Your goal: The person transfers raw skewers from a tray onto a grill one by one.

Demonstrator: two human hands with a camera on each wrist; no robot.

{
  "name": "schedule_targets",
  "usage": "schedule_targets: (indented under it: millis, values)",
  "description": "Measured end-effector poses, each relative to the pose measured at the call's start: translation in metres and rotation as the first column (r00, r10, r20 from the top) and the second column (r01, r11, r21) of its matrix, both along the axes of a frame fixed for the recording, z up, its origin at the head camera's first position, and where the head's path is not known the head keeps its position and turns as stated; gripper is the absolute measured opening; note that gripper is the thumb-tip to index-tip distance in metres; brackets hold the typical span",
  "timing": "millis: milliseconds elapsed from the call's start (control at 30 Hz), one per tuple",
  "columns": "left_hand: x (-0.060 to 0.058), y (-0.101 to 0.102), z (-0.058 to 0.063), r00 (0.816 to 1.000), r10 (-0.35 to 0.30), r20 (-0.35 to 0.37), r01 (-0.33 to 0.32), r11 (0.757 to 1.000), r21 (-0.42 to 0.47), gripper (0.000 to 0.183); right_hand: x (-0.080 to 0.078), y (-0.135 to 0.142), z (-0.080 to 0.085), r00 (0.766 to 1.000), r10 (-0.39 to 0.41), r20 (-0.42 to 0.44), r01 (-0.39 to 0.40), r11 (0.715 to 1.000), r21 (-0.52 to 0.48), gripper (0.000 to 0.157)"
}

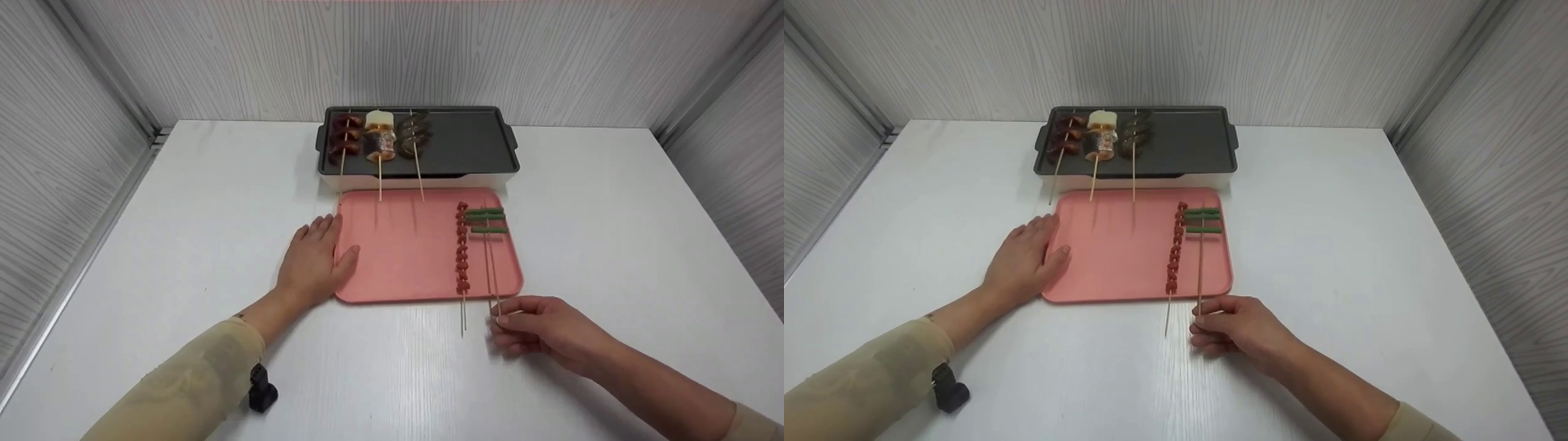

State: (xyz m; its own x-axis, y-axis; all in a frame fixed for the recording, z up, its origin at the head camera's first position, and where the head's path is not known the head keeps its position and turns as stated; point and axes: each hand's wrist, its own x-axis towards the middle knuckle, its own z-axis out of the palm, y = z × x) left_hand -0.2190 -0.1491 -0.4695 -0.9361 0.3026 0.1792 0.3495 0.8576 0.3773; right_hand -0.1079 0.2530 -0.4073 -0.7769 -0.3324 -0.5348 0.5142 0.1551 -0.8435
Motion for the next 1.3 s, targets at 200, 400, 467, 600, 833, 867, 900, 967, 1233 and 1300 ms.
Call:
schedule_targets:
  millis: [200, 400, 467, 600, 833, 867, 900, 967, 1233, 1300]
  values:
    - [-0.001, 0.000, 0.000, 1.000, -0.002, -0.007, 0.002, 1.000, 0.002, 0.077, 0.006, 0.004, 0.006, 0.999, 0.003, -0.037, -0.003, 1.000, 0.013, 0.039]
    - [0.000, -0.001, -0.001, 1.000, 0.004, -0.010, -0.004, 1.000, 0.003, 0.076, 0.011, 0.007, 0.014, 0.996, 0.015, -0.089, -0.011, 0.999, 0.049, 0.041]
    - [0.000, 0.000, -0.001, 1.000, 0.008, -0.010, -0.008, 1.000, 0.008, 0.076, 0.011, 0.008, 0.018, 0.995, 0.016, -0.103, -0.010, 0.998, 0.058, 0.042]
    - [0.002, -0.001, -0.002, 1.000, 0.009, -0.003, -0.009, 1.000, 0.008, 0.076, 0.007, 0.008, 0.025, 0.992, 0.009, -0.127, 0.000, 0.997, 0.075, 0.044]
    - [0.000, 0.001, 0.000, 1.000, 0.000, -0.012, 0.000, 1.000, 0.005, 0.076, -0.009, 0.004, 0.040, 0.983, -0.018, -0.182, 0.038, 0.994, 0.106, 0.042]
    - [0.000, 0.001, 0.001, 1.000, 0.001, -0.009, -0.001, 1.000, 0.002, 0.076, -0.013, 0.002, 0.042, 0.981, -0.022, -0.190, 0.041, 0.994, 0.100, 0.042]
    - [0.000, 0.001, 0.001, 1.000, 0.002, -0.007, -0.002, 1.000, 0.001, 0.076, -0.018, 0.001, 0.044, 0.980, -0.023, -0.199, 0.043, 0.994, 0.097, 0.041]
    - [0.000, 0.000, 0.002, 1.000, 0.005, -0.002, -0.005, 1.000, -0.001, 0.076, -0.027, -0.002, 0.048, 0.976, -0.026, -0.215, 0.046, 0.995, 0.091, 0.040]
    - [0.001, 0.000, 0.000, 1.000, 0.011, 0.000, -0.011, 1.000, -0.006, 0.076, -0.069, -0.012, 0.058, 0.967, -0.049, -0.251, 0.066, 0.996, 0.059, 0.037]
    - [0.002, 0.001, 0.000, 1.000, 0.012, 0.002, -0.012, 1.000, -0.012, 0.077, -0.081, -0.014, 0.060, 0.965, -0.057, -0.255, 0.072, 0.996, 0.048, 0.037]
